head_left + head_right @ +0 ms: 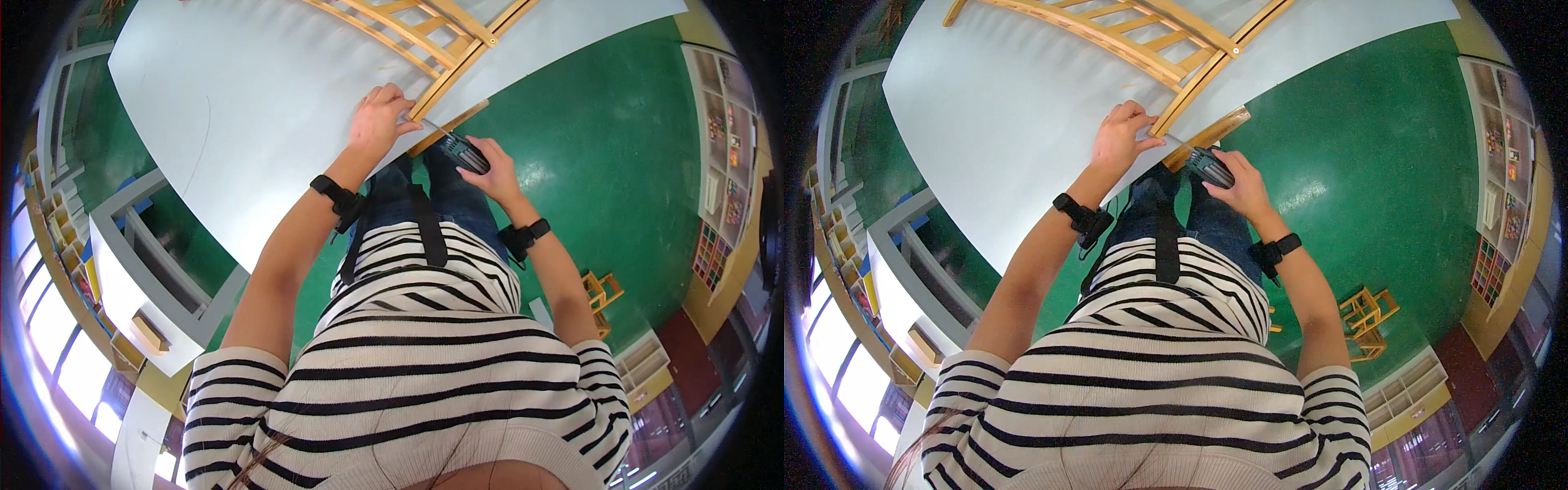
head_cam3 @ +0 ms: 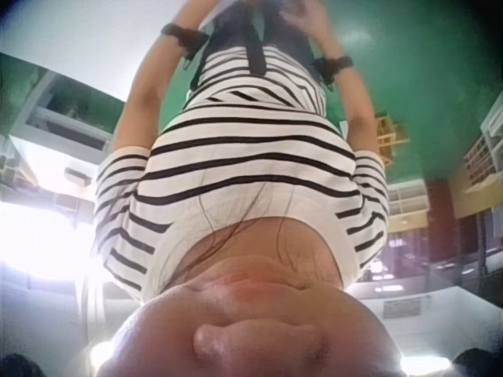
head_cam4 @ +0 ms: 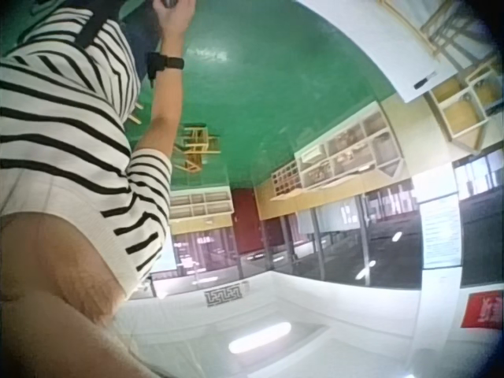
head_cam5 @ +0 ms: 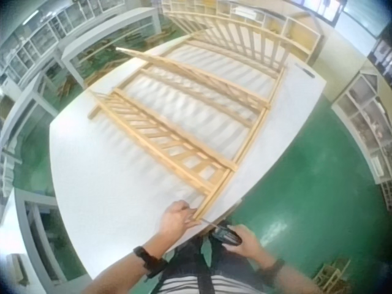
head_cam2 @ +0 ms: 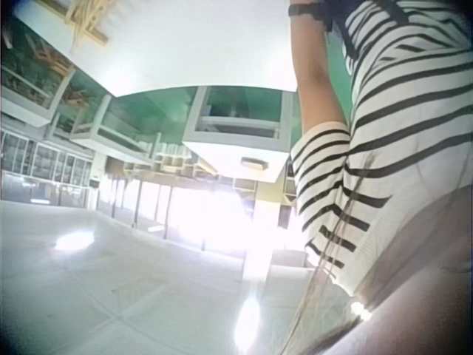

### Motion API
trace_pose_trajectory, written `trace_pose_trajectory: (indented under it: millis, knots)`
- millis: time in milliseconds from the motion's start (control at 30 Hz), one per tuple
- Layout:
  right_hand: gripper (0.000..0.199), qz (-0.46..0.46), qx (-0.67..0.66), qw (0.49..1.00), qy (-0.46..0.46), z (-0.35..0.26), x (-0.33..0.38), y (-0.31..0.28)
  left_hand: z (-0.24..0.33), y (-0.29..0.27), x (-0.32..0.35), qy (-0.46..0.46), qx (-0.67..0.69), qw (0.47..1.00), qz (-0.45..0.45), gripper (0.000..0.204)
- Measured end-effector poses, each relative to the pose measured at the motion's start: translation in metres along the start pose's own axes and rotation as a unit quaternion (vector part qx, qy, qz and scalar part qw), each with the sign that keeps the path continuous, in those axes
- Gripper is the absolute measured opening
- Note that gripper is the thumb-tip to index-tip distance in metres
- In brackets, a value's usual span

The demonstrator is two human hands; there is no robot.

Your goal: The person is disassembling a wooden rack using a screwdriver and then organizing plastic trays and furniture components on a table.

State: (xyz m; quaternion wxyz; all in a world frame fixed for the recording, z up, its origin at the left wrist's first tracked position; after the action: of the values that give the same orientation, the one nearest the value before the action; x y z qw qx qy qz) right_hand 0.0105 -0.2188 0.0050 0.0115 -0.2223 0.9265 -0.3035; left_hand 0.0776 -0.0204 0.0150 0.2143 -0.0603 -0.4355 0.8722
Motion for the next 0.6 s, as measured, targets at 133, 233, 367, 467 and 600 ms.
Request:
trace_pose_trajectory:
  millis: [133, 233, 367, 467, 600]
  knots:
    - [0.052, -0.027, 0.014, 0.999, -0.018, 0.003, 0.0, 0.001, 0.003, -0.001, -0.003, 0.019, -0.014, 1.0, -0.001, 0.035]
    - [0.044, -0.2, -0.134, 0.961, 0.135, 0.032, 0.001, 0.019, 0.004, -0.002, -0.003, 0.033, -0.024, 0.999, -0.002, 0.035]
    - [0.048, -0.319, -0.562, 0.721, 0.249, 0.039, 0.004, 0.04, 0.004, -0.001, -0.006, 0.035, -0.042, 0.998, -0.015, 0.036]
    - [0.053, -0.332, -0.59, 0.669, 0.307, 0.03, 0.002, 0.034, 0.004, -0.001, -0.007, 0.041, -0.042, 0.998, -0.023, 0.033]
    - [0.045, -0.278, -0.483, 0.761, 0.332, 0.046, -0.001, 0.029, -0.006, 0.002, -0.015, 0.006, 0.073, 0.993, -0.088, 0.026]
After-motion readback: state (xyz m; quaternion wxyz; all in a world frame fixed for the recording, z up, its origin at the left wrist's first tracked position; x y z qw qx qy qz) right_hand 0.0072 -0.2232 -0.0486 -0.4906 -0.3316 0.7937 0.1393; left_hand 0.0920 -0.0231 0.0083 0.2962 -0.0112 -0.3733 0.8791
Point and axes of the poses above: each hand's wrist, its own x-axis away from the middle knuckle, its own y-axis out of the palm, z = x × y, the point moved 7 cm from there along -x, towards the middle knuckle, and after that the axes turned 10 degrees about -z, right-handed, at the moved point
